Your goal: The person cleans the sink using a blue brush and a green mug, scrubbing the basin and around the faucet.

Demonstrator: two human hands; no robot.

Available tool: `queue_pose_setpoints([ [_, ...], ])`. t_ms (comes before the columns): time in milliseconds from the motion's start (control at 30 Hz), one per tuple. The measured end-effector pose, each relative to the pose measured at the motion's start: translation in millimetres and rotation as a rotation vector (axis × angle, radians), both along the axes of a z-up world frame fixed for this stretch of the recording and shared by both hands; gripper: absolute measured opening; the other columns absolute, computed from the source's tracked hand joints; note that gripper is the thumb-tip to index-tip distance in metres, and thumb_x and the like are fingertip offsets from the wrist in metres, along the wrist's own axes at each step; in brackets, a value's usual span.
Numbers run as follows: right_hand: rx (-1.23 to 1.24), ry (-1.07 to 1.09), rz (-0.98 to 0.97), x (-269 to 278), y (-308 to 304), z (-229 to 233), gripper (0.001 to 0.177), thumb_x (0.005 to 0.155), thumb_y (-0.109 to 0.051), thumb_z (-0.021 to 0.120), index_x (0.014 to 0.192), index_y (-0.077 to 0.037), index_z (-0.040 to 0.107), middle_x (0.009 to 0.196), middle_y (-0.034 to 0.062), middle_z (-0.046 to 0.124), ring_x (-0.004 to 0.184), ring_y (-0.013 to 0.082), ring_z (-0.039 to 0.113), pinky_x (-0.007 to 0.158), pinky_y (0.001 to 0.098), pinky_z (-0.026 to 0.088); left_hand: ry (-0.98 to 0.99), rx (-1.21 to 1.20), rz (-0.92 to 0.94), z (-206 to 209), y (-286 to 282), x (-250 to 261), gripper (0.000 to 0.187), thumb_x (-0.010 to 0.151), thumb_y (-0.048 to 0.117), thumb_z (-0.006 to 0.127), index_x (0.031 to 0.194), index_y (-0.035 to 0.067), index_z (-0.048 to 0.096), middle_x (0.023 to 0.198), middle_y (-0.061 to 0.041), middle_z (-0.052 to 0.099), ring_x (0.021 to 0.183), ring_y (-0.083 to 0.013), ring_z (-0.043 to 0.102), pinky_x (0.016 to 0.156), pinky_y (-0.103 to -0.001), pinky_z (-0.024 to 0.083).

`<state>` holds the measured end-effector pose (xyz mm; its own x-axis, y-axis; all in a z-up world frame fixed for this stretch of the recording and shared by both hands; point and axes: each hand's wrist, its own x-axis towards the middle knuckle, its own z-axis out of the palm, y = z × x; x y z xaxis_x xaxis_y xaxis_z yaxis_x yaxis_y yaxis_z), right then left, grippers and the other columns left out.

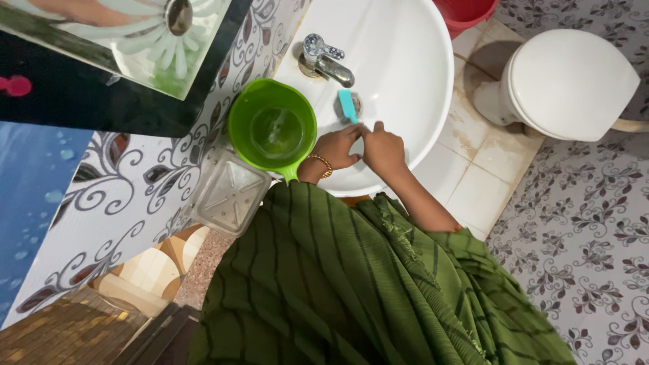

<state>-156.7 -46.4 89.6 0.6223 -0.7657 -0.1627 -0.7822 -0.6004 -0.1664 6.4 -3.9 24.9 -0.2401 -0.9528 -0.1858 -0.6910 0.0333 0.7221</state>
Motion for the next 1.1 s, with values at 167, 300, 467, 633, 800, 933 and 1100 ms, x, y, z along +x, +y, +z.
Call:
queue_pose_setpoints([
  [167, 0.018, -0.069, -0.075, -4.0, -3.5, -11.0, 0.049, 0.073, -0.005, 0.071, 0.122, -0.009, 0.072, 0.095, 0.0186, 0.063, 0.062, 0.0359, 0.068, 0.054, 0.046, 0.055, -0.042, 0.009, -0.056, -11.8, -3.8, -1.0, 0.078, 0.077, 0.033, 0.078, 0.146, 0.012, 0.046, 0.159, -0.003, 0.043, 0.112, -0.0327, 0.066, 0.09, -0.045, 0.055],
  [300, 0.056, -0.015, -0.051, -10.0, 3.7, -2.3, 0.045, 0.074, -0.006, 0.069, 0.12, -0.007, 0.072, 0.096, 0.0209, 0.062, 0.063, 0.0371, 0.068, 0.055, 0.047, 0.055, 0.033, -0.005, -0.057, -6.3, -1.7, -3.7, 0.064, 0.08, 0.03, 0.076, 0.139, 0.014, 0.057, 0.153, -0.003, 0.051, 0.111, -0.0319, 0.066, 0.091, -0.044, 0.054],
  [467, 0.102, 0.102, 0.046, -23.3, 29.2, 22.6, 0.027, 0.084, -0.008, 0.065, 0.109, -0.006, 0.074, 0.1, 0.0206, 0.063, 0.067, 0.0359, 0.07, 0.06, 0.0468, 0.057, 0.095, 0.134, -0.032, 1.7, -1.5, -2.5, 0.039, 0.089, 0.033, 0.073, 0.126, 0.02, 0.076, 0.122, -0.003, 0.076, 0.105, -0.0274, 0.074, 0.095, -0.04, 0.059],
  [633, 0.051, -0.038, -0.045, 6.7, 8.7, 7.8, 0.046, 0.072, -0.014, 0.072, 0.117, -0.004, 0.072, 0.095, 0.0234, 0.063, 0.063, 0.0379, 0.069, 0.054, 0.0472, 0.055, 0.053, -0.044, -0.021, -3.8, -3.2, -1.4, 0.063, 0.074, 0.028, 0.078, 0.133, 0.01, 0.064, 0.142, -0.006, 0.062, 0.101, -0.0337, 0.07, 0.084, -0.046, 0.057],
  [800, 0.071, -0.01, -0.094, 4.5, -10.2, 2.0, 0.049, 0.075, -0.01, 0.07, 0.124, -0.012, 0.072, 0.096, 0.0207, 0.064, 0.066, 0.0365, 0.069, 0.057, 0.0468, 0.055, 0.009, -0.05, -0.024, -5.2, -6.4, -1.8, 0.075, 0.07, 0.031, 0.079, 0.137, 0.005, 0.056, 0.154, -0.011, 0.053, 0.095, -0.0387, 0.067, 0.078, -0.049, 0.055],
  [933, 0.118, 0.077, 0.01, -15.4, -2.7, 16.7, 0.05, 0.078, -0.007, 0.067, 0.128, -0.013, 0.071, 0.096, 0.0205, 0.064, 0.066, 0.0359, 0.069, 0.057, 0.0463, 0.056, 0.106, -0.021, -0.017, -9.5, -6.0, 1.9, 0.054, 0.082, 0.035, 0.076, 0.133, 0.019, 0.068, 0.133, -0.006, 0.07, 0.103, -0.032, 0.072, 0.091, -0.043, 0.058],
  [1100, 0.069, 0.084, 0.031, -11.0, -3.4, 6.7, 0.048, 0.076, -0.005, 0.066, 0.124, -0.008, 0.071, 0.097, 0.0217, 0.063, 0.063, 0.0357, 0.069, 0.053, 0.0449, 0.055, 0.044, 0.17, 0.002, 2.3, -7.5, 1.4, 0.054, 0.086, 0.037, 0.071, 0.138, 0.024, 0.068, 0.13, -0.002, 0.074, 0.103, -0.0273, 0.074, 0.095, -0.04, 0.058],
])
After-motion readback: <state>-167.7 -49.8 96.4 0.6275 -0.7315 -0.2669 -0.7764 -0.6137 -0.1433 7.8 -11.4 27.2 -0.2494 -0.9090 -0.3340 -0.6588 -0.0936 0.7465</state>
